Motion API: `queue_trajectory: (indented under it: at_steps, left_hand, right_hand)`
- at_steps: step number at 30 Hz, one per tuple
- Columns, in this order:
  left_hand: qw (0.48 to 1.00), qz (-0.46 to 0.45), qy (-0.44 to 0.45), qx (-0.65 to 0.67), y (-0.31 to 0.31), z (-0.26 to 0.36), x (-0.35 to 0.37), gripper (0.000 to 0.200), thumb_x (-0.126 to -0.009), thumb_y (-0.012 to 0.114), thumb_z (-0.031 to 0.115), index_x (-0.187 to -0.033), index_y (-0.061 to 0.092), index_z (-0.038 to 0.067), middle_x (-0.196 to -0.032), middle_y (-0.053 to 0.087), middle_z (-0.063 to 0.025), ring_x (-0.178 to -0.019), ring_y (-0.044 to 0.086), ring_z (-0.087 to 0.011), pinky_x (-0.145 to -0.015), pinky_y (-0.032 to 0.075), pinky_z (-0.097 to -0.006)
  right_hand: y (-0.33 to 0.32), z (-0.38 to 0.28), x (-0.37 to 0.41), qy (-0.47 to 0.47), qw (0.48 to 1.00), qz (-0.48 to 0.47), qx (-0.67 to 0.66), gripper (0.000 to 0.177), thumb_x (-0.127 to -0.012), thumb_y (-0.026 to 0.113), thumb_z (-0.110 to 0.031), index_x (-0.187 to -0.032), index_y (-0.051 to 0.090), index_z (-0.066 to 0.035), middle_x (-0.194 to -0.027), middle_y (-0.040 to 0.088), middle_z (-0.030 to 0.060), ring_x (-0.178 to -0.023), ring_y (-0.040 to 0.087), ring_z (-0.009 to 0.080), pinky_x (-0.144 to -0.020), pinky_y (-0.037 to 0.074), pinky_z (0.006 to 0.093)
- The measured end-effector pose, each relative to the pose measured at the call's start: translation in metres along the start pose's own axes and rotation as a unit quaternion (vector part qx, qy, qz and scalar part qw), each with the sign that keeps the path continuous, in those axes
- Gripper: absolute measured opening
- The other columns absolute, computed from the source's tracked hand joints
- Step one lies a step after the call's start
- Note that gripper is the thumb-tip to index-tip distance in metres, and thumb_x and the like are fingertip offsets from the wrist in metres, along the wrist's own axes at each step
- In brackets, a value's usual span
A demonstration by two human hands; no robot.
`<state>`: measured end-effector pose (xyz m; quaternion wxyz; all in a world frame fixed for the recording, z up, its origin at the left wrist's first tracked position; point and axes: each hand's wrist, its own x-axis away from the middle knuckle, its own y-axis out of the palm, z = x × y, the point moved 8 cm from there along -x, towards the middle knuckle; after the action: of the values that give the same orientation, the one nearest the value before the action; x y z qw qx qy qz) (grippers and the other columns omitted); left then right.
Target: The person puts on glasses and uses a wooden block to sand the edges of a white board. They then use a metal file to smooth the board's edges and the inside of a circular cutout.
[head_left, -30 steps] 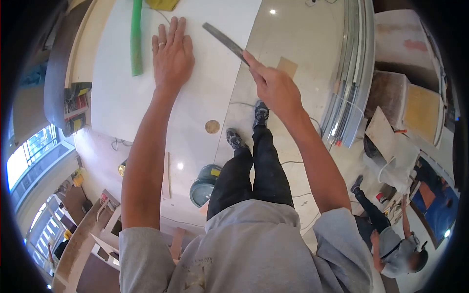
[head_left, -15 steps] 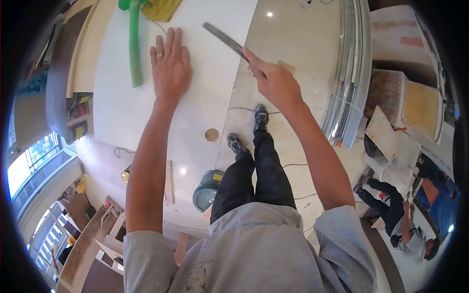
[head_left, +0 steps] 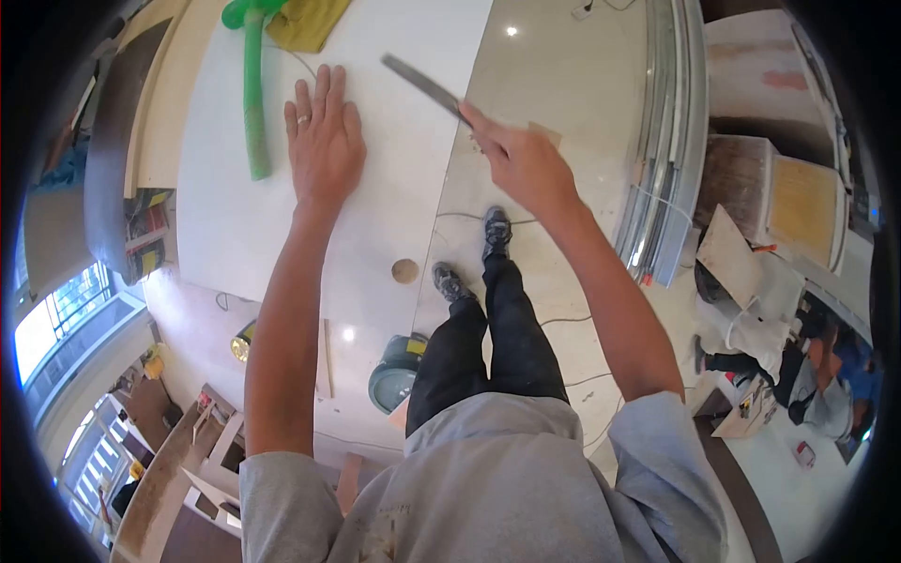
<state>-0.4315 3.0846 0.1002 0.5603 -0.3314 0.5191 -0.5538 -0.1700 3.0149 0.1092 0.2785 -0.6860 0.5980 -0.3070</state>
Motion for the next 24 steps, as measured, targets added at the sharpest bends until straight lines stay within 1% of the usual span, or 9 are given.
queue_trajectory:
  at_steps: [1,3,6,9,12,15,18,20,24]
  left_hand:
    - [1.0,0.0,0.0,-0.003,0.0,-0.001,-0.001,0.058,-0.12,0.033,0.032,-0.176,0.04,0.019,-0.183,0.038,-0.0063,-0.171,0.025,-0.0359,-0.141,0.015,-0.0501]
    - [1.0,-0.004,-0.003,-0.012,-0.002,-0.003,0.002,0.058,-0.119,0.033,0.031,-0.176,0.04,0.019,-0.183,0.038,-0.0063,-0.171,0.025,-0.036,-0.141,0.015,-0.0502]
    - [1.0,-0.002,-0.001,-0.025,0.0,-0.002,0.0,0.058,-0.119,0.033,0.031,-0.176,0.04,0.019,-0.183,0.038,-0.0063,-0.171,0.025,-0.0362,-0.141,0.015,-0.0501]
    - [1.0,-0.007,0.0,-0.03,0.002,0.0,0.001,0.058,-0.12,0.033,0.031,-0.176,0.04,0.019,-0.183,0.037,-0.0063,-0.171,0.025,-0.0362,-0.141,0.015,-0.0501]
    - [1.0,-0.012,0.002,-0.025,-0.002,-0.001,0.0,0.058,-0.119,0.033,0.031,-0.176,0.04,0.018,-0.183,0.037,-0.0064,-0.172,0.024,-0.0358,-0.141,0.015,-0.05]
    - [1.0,-0.008,0.002,-0.017,0.0,0.001,0.0,0.058,-0.119,0.033,0.031,-0.176,0.04,0.018,-0.183,0.037,-0.0067,-0.172,0.024,-0.0356,-0.141,0.015,-0.0501]
    - [1.0,-0.01,0.003,-0.023,0.0,-0.001,0.0,0.059,-0.119,0.033,0.031,-0.176,0.04,0.017,-0.183,0.038,-0.0071,-0.172,0.024,-0.0357,-0.141,0.015,-0.0503]
    - [0.999,-0.01,0.002,-0.037,-0.002,0.001,0.0,0.059,-0.119,0.034,0.031,-0.176,0.04,0.017,-0.182,0.038,-0.0074,-0.172,0.024,-0.036,-0.141,0.015,-0.0505]
    - [0.999,-0.017,0.001,-0.031,-0.001,0.002,0.003,0.059,-0.119,0.034,0.031,-0.176,0.04,0.017,-0.182,0.039,-0.0076,-0.171,0.025,-0.0365,-0.141,0.016,-0.0509]
  right_hand:
    - [-0.005,0.003,0.017,-0.002,1.0,0.009,-0.006,0.048,-0.111,0.068,-0.022,-0.157,0.066,-0.038,-0.08,0.064,0.0233,-0.066,0.06,0.0413,-0.069,0.056,0.0432]
    - [-0.009,0.02,0.064,0.085,0.995,-0.054,-0.003,0.052,-0.111,0.068,-0.018,-0.158,0.065,-0.038,-0.084,0.068,0.023,-0.07,0.064,0.0413,-0.072,0.058,0.0435]
    - [-0.012,0.031,0.093,0.039,0.998,-0.035,-0.024,0.056,-0.11,0.068,-0.014,-0.161,0.062,-0.038,-0.086,0.07,0.0234,-0.073,0.067,0.0417,-0.076,0.059,0.0435]
    - [0.003,0.033,0.027,0.018,0.999,-0.006,-0.028,0.057,-0.11,0.062,-0.017,-0.162,0.061,-0.041,-0.09,0.075,0.0205,-0.082,0.073,0.044,-0.074,0.058,0.0522]
    - [0.0,0.01,-0.037,-0.012,1.0,0.01,-0.006,0.057,-0.109,0.063,-0.017,-0.161,0.061,-0.04,-0.091,0.075,0.0207,-0.082,0.073,0.0445,-0.075,0.058,0.0521]
    - [-0.01,0.009,-0.02,0.003,0.999,-0.015,0.039,0.057,-0.11,0.067,-0.014,-0.162,0.061,-0.038,-0.085,0.068,0.0245,-0.073,0.067,0.0421,-0.075,0.058,0.0448]
    - [-0.013,0.027,0.047,0.062,0.996,-0.055,-0.009,0.056,-0.111,0.067,-0.015,-0.161,0.061,-0.038,-0.085,0.067,0.0255,-0.071,0.065,0.0411,-0.074,0.057,0.0454]
    - [-0.015,0.03,0.074,0.043,0.997,-0.052,-0.023,0.057,-0.111,0.066,-0.014,-0.162,0.061,-0.038,-0.085,0.067,0.0253,-0.071,0.065,0.04,-0.074,0.057,0.0448]
    - [0.001,0.025,0.006,0.025,0.999,-0.036,0.004,0.061,-0.108,0.065,-0.014,-0.163,0.059,-0.038,-0.087,0.074,0.0193,-0.076,0.071,0.0437,-0.075,0.058,0.0529]
